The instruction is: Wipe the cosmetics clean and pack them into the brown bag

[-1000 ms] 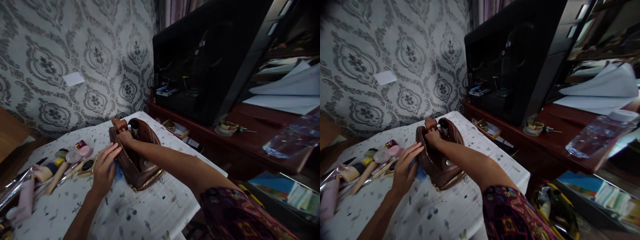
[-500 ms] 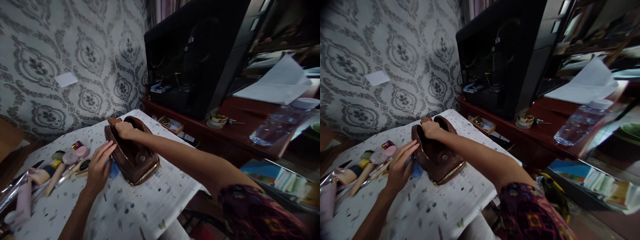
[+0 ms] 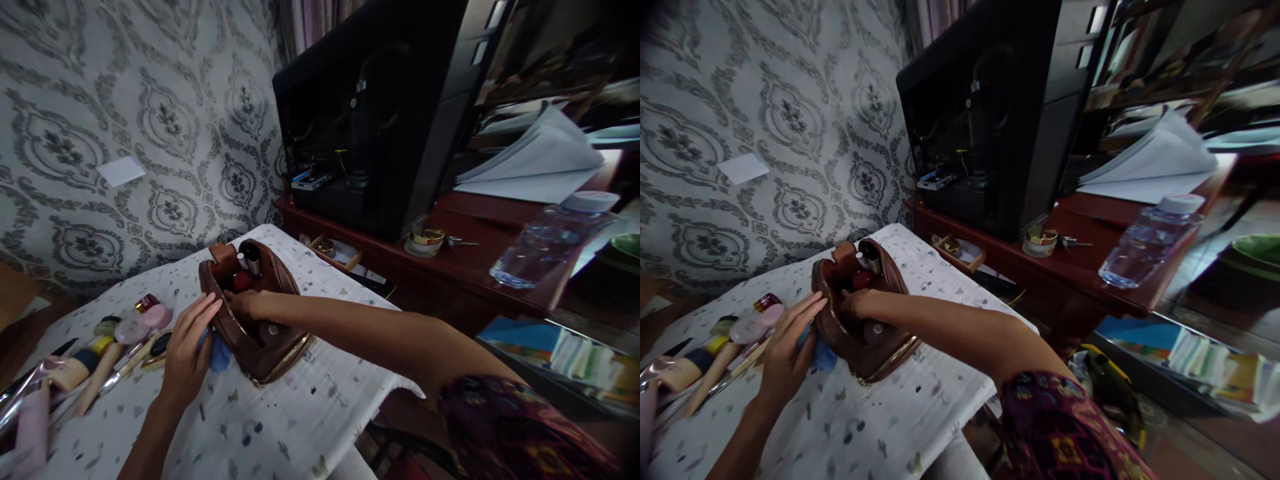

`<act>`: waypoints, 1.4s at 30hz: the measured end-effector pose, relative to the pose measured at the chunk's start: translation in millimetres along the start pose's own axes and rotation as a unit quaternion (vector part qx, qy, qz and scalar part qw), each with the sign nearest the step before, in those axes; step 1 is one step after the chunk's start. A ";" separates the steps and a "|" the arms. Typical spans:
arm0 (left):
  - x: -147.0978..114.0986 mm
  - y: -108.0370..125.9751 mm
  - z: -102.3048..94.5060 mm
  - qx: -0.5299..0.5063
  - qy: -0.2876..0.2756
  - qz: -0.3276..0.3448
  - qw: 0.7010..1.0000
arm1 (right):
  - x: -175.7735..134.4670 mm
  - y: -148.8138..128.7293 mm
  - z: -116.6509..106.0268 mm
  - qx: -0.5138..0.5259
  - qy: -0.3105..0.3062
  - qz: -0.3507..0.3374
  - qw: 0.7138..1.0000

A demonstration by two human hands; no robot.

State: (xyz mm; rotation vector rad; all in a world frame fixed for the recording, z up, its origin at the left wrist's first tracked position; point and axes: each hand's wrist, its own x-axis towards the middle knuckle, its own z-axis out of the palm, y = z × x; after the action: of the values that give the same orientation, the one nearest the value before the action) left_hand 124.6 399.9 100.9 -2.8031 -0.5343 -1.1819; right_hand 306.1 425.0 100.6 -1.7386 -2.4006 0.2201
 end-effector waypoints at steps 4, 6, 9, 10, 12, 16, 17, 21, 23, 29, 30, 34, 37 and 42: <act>0.0 1.1 1.0 -0.011 -0.001 -0.007 1.000 | 0.2 -1.4 2.1 0.000 -0.069 -0.016 0.997; 0.1 1.6 1.4 -0.017 -0.001 -0.011 1.000 | -0.5 -2.2 2.2 -0.003 -0.085 -0.016 0.996; 0.3 2.1 1.6 -0.026 0.000 -0.016 1.000 | -1.4 -2.9 2.3 -0.011 -0.099 -0.013 0.995; 0.4 2.3 1.5 -0.029 0.001 -0.017 0.999 | -1.6 -3.1 2.3 -0.014 -0.100 -0.012 0.995; 0.6 2.6 1.3 -0.031 0.001 -0.016 0.999 | -2.1 -3.6 1.7 -0.018 -0.099 -0.013 0.995; 1.2 2.5 1.3 -0.032 -0.001 -0.015 0.999 | -4.1 -5.0 -1.9 -0.023 -0.079 -0.025 0.996; 1.3 2.4 1.4 -0.031 -0.001 -0.015 0.999 | -4.6 -5.4 -2.9 -0.026 -0.069 -0.029 0.997; 1.0 1.6 1.0 -0.027 -0.002 -0.014 1.000 | -4.8 -7.0 -4.2 -0.042 -0.048 -0.029 0.998; 0.7 1.5 0.6 -0.024 -0.004 -0.015 1.000 | -2.8 -7.5 -3.0 -0.047 -0.050 -0.025 0.997; 0.4 1.5 1.6 -0.029 0.000 -0.018 0.999 | 3.5 -5.8 1.6 -0.059 -0.046 -0.014 0.997; 0.4 1.3 2.1 -0.030 0.001 -0.019 0.999 | 3.3 -5.2 2.2 -0.061 -0.046 -0.013 0.997; 0.1 0.5 3.8 -0.032 0.003 -0.020 0.999 | -0.1 -3.9 4.5 -0.068 -0.043 -0.013 0.997; 0.3 0.7 4.2 -0.033 0.002 -0.020 0.999 | -0.9 -3.6 5.2 -0.066 -0.040 -0.011 0.997; 1.6 1.9 3.2 -0.033 -0.002 -0.023 0.999 | 1.7 -1.2 3.4 -0.046 -0.027 -0.004 0.999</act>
State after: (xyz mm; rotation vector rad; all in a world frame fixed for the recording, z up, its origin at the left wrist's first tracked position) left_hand 128.5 399.2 100.0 -2.8636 -0.5724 -1.2266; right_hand 303.7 426.2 97.6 -1.7828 -2.4926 0.1596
